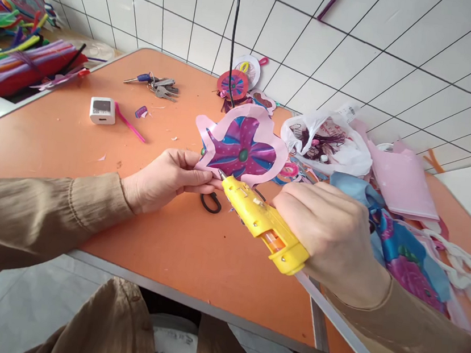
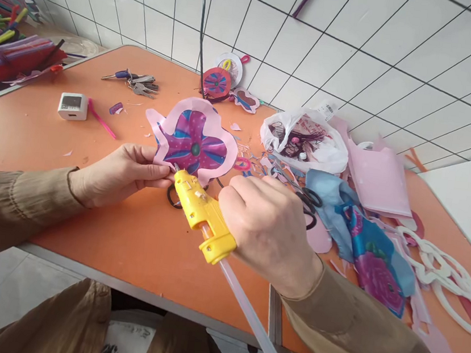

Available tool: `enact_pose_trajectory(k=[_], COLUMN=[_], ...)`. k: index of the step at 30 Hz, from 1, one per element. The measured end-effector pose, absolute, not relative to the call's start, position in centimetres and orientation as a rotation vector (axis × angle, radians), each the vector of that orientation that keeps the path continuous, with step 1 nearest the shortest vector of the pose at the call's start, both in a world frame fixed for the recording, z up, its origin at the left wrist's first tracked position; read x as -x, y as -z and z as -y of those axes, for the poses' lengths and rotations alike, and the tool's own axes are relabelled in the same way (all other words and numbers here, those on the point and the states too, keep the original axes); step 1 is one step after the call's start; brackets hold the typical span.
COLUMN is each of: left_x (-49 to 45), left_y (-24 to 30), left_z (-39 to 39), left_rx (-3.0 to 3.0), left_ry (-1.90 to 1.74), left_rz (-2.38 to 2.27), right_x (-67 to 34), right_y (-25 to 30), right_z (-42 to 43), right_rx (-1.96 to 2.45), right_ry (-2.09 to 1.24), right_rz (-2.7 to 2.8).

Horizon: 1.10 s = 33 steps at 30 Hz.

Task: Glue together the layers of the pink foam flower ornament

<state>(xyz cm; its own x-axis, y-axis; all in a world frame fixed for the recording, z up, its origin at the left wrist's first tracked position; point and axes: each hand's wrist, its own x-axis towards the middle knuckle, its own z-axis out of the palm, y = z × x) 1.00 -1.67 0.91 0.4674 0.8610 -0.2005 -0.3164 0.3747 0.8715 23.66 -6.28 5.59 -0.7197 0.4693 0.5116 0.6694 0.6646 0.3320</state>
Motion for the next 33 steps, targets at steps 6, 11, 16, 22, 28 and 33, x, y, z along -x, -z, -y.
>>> enact_pose_trajectory(k=[6,11,16,22,28,33], left_x=[-1.11,-1.14,-1.05,-1.05,-1.16,-1.3], left_y=[-1.12,-1.11,-1.08,-1.24,-1.26,-1.4], left_z=[1.86,1.85,1.78,1.8,1.8,1.8], left_rx=[-0.882,-0.883,-0.89,-0.833,-0.835,-0.817], left_ry=[-0.832,-0.846,-0.832,-0.811,-0.847,-0.864], left_rz=[-0.781,-0.801,-0.768,-0.772,-0.75,-0.777], right_x=[-23.66,-23.76,-23.98,-24.43,-23.98,-23.82], right_y=[-5.66,-5.67,-5.62,-5.48,-5.47,-5.61], right_z=[6.39,6.46,6.18,5.83,5.72,5.55], right_rx=[0.889,0.898,0.872,0.88,0.868,0.855], right_ry=[0.758,0.754,0.71,0.684,0.684,0.719], right_rz=[2.492,2.507,2.433,2.257,2.433,2.475])
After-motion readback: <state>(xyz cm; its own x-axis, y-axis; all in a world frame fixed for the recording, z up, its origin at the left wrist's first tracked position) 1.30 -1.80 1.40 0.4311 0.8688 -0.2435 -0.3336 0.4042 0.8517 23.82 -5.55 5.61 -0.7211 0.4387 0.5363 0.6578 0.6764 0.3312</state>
